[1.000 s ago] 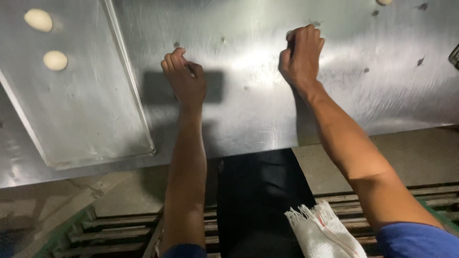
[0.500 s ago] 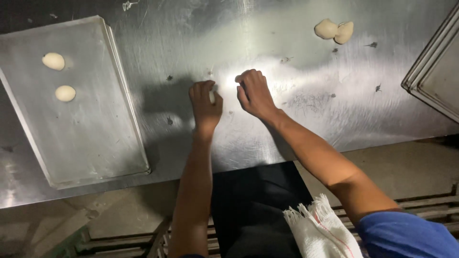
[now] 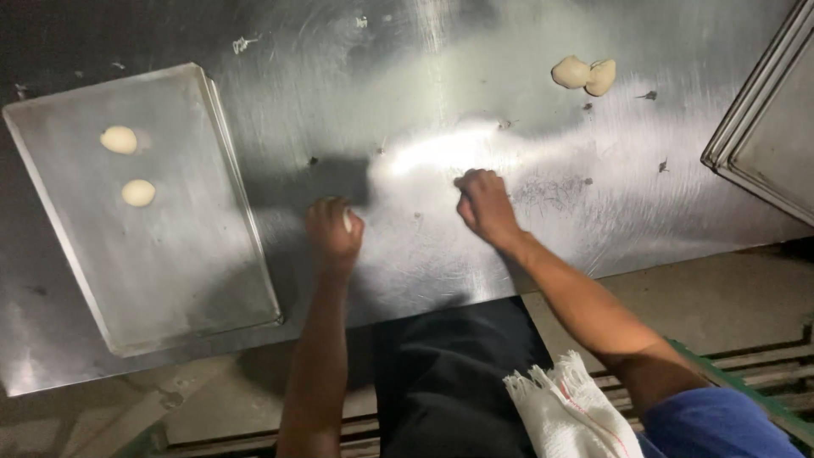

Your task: Rolling dough into small balls and placing them onto a baking tray.

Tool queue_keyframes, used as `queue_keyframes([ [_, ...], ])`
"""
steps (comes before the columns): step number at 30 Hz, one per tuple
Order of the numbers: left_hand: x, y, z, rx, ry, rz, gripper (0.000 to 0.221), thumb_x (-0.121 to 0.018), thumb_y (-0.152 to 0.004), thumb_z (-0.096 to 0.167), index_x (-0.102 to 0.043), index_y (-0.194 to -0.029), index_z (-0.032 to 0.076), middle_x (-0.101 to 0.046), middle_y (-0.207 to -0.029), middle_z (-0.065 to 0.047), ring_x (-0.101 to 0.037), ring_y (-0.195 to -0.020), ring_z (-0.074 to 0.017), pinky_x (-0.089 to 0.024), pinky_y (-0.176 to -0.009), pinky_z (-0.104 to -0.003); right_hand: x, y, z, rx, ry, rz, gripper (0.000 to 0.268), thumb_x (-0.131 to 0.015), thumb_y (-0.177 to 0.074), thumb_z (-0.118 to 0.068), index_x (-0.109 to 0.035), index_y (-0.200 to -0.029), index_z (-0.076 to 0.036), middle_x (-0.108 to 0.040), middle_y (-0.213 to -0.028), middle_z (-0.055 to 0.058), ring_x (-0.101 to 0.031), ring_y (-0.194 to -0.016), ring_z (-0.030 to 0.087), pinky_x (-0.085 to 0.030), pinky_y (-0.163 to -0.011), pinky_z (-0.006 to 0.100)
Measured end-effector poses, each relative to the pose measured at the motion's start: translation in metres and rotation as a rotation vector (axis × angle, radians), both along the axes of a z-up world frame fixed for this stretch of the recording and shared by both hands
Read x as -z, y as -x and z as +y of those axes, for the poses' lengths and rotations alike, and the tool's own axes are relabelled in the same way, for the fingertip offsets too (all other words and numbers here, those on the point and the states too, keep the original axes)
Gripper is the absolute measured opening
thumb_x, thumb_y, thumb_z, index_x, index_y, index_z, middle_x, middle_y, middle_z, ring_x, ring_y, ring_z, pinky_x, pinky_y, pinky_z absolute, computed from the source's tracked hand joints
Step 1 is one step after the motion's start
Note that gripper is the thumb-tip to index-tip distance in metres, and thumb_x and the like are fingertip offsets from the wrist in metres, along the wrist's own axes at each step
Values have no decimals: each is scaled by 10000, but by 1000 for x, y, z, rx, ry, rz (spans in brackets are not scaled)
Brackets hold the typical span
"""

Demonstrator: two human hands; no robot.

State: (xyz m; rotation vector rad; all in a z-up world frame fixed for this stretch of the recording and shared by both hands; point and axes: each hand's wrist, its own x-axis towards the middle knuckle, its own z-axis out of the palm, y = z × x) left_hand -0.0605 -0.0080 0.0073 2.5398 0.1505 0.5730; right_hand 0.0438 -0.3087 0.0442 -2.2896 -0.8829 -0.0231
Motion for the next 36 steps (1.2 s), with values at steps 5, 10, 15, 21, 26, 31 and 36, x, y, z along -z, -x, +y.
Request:
queue_keyframes([
  [5,22,-29,30,-70,-66,-43,265,-696,-853,62,-624,-1104,20,-603,-1046,-158,-582,-990,-354,-461,-877,-513,17,-37,18,195,73,-60,338,-628,-824,8,-562,-1153,-38,-520,-1063,161,-488,-986,324,-372,-888,458],
  [10,8,-58,-9,-176,88,-109,250,-687,-864,61,-609,-1097,14,-616,-1053,-129,-591,-1009,-337,-461,-947,-496,11,-25,76,495,-72,-23,282,-580,-823,48,-558,-1080,-66,-529,-1042,121,-490,-953,270,-355,-895,403],
  [15,-18,-34,-22,-75,295,5,418,-735,-831,53,-583,-1217,7,-603,-1174,-158,-564,-1107,-348,-471,-997,-472,-20,5,58,91,-176,58,345,-586,-887,93,-597,-1205,-37,-566,-1162,129,-541,-1118,316,-411,-1004,435],
  [21,-37,-10,-9,2,381,59,618,-798,-829,54,-511,-1375,23,-529,-1346,-175,-527,-1249,-359,-465,-1074,-467,-31,2,53,185,-42,180,318,-807,-923,-122,-649,-1195,-75,-583,-1179,129,-506,-1122,318,-427,-980,430],
  [26,-26,-4,-6,-28,270,38,676,-853,-803,88,-515,-1387,44,-516,-1327,-192,-499,-1231,-389,-450,-1036,-485,-51,14,33,153,-123,273,507,-815,-868,-151,-594,-1316,-65,-501,-1272,189,-466,-1217,385,-440,-998,447],
  [31,-26,-6,1,-17,215,87,553,-862,-833,86,-579,-1309,84,-533,-1271,-171,-505,-1216,-396,-451,-1018,-489,-36,23,29,91,-90,187,562,-748,-870,-45,-586,-1407,-68,-526,-1327,183,-476,-1240,379,-442,-1042,471],
  [36,-56,20,33,-94,489,116,426,-825,-833,114,-619,-1205,81,-535,-1238,-147,-581,-1123,-352,-544,-888,-417,-24,31,33,234,-55,225,449,-796,-912,-57,-629,-1328,-85,-554,-1270,152,-553,-1166,340,-494,-983,412],
])
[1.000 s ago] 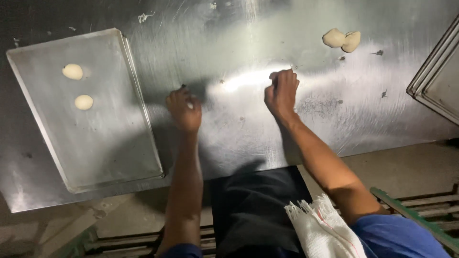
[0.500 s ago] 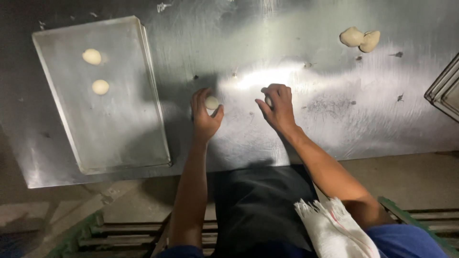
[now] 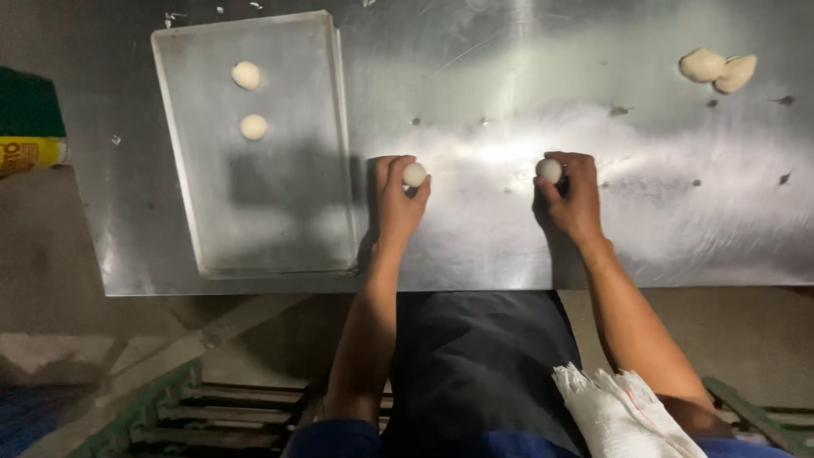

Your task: Rolling dough into small balls and placing them onto a baking tray.

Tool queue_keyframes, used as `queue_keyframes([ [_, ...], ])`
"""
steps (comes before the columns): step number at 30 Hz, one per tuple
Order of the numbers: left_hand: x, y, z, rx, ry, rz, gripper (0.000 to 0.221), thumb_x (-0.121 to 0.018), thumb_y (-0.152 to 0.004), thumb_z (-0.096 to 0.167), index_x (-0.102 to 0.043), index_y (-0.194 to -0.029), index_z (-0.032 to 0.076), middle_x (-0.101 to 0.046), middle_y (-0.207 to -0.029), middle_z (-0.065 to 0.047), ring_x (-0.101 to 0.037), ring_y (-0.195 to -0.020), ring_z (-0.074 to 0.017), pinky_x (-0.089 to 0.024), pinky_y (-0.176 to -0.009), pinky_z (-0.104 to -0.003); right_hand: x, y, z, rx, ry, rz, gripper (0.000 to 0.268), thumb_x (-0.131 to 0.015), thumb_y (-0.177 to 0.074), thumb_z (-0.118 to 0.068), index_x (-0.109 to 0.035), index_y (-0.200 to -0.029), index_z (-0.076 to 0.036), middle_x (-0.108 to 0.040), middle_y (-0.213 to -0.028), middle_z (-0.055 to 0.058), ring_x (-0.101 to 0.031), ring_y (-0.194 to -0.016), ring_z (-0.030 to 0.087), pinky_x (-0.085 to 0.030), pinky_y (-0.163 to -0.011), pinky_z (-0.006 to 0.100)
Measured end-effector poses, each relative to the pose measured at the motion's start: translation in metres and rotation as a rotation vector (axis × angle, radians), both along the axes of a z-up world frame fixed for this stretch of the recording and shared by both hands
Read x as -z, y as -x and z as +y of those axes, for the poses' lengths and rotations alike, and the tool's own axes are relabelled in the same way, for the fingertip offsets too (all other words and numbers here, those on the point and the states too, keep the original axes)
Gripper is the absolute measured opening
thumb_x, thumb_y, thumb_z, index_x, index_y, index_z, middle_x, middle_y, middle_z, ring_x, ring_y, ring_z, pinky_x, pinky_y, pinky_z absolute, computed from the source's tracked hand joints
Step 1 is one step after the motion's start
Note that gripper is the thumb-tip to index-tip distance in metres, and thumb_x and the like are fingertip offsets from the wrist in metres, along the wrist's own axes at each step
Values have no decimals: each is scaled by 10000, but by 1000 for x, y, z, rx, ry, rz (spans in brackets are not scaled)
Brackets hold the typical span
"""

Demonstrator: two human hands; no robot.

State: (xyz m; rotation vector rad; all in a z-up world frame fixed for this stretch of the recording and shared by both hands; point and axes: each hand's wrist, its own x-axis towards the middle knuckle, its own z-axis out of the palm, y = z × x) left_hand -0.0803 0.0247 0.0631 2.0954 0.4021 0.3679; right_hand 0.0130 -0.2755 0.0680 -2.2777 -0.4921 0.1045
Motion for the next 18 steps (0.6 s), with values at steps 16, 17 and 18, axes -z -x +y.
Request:
queue_keyframes([
  [16,8,65,239,-231,-331,-17,413,-828,-865,153,-552,-1142,19,-505,-1131,-177,-561,-1046,-376,-498,-886,-460,-26,103,194,274,-205,256,364,-779,-979,-150,-593,-1267,-28,-629,-1109,63,-611,-878,160,-523,-744,298],
  [17,2,62,240,-227,-333,17,398,-834,-863,163,-561,-1115,20,-515,-1115,-171,-570,-1023,-376,-499,-868,-461,-27,102,205,220,-222,215,361,-780,-972,-142,-599,-1262,-26,-613,-1147,76,-616,-904,166,-533,-750,301],
  [18,-3,58,240,-222,-335,52,384,-841,-861,173,-571,-1089,20,-524,-1099,-165,-579,-1000,-376,-499,-850,-461,-28,102,215,166,-239,175,358,-781,-965,-135,-605,-1256,-24,-597,-1186,90,-620,-931,171,-542,-757,303],
])
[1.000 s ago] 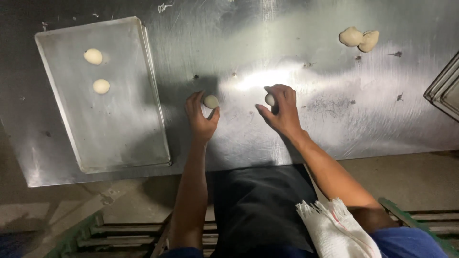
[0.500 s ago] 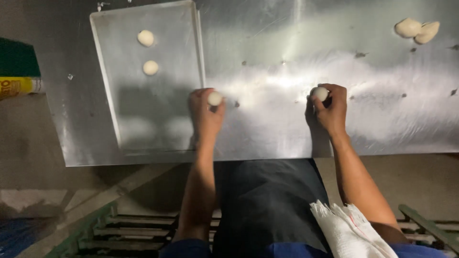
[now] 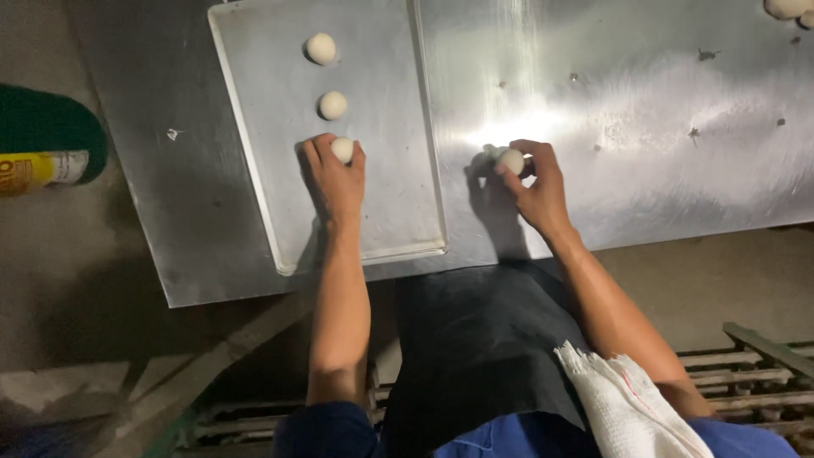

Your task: Rolling dough into small balls and placing them onto a baking tray.

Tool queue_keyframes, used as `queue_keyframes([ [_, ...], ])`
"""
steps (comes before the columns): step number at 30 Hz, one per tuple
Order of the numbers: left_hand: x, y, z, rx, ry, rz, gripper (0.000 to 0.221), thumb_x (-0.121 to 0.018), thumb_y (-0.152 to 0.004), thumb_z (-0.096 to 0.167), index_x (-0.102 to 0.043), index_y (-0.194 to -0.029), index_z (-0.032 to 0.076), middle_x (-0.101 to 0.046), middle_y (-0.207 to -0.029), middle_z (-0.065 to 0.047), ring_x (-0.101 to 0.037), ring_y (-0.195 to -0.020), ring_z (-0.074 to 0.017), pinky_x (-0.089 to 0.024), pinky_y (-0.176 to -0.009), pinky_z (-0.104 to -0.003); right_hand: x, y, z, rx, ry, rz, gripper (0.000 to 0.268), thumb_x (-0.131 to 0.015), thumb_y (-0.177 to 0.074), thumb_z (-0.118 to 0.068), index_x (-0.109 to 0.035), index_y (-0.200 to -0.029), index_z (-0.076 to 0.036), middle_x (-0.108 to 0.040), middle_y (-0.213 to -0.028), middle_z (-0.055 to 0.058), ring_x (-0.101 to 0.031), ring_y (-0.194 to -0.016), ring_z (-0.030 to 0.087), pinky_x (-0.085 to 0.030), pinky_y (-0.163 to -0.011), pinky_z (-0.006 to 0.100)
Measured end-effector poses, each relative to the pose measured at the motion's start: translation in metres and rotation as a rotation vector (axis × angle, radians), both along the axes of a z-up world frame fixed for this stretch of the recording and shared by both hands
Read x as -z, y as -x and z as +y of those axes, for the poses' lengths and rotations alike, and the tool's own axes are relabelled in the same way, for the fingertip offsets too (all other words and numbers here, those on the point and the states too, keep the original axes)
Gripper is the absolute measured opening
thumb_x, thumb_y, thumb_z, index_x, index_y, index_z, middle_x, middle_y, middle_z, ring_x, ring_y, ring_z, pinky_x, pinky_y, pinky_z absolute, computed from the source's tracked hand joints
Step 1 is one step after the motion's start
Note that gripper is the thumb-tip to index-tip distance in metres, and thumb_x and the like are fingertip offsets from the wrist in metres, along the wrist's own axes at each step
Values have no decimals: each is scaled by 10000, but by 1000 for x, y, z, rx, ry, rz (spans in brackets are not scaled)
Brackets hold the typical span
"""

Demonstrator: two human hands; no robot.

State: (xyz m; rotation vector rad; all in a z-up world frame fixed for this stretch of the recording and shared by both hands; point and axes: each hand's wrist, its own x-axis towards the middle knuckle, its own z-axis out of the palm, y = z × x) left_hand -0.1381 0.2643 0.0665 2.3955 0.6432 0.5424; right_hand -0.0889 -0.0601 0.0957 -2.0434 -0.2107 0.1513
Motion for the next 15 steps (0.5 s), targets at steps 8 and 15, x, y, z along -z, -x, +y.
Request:
queue_keyframes([
  [8,13,12,9,47,119,-51,371,-828,-873,165,-568,-1091,15,-522,-1093,-165,-590,-986,-381,-514,-837,-467,-26,20,80,-133,21,219,379,-775,-951,-197,-590,-1245,-46,-622,-1164,76,-643,-912,155,-542,-771,310],
  [15,3,17,20,145,162,-5,420,-829,-844,149,-568,-1148,23,-523,-1122,-186,-593,-991,-409,-516,-808,-464,-26,34,111,-260,64,239,393,-754,-927,-145,-592,-1271,-50,-547,-1152,119,-624,-873,203,-557,-770,331],
])
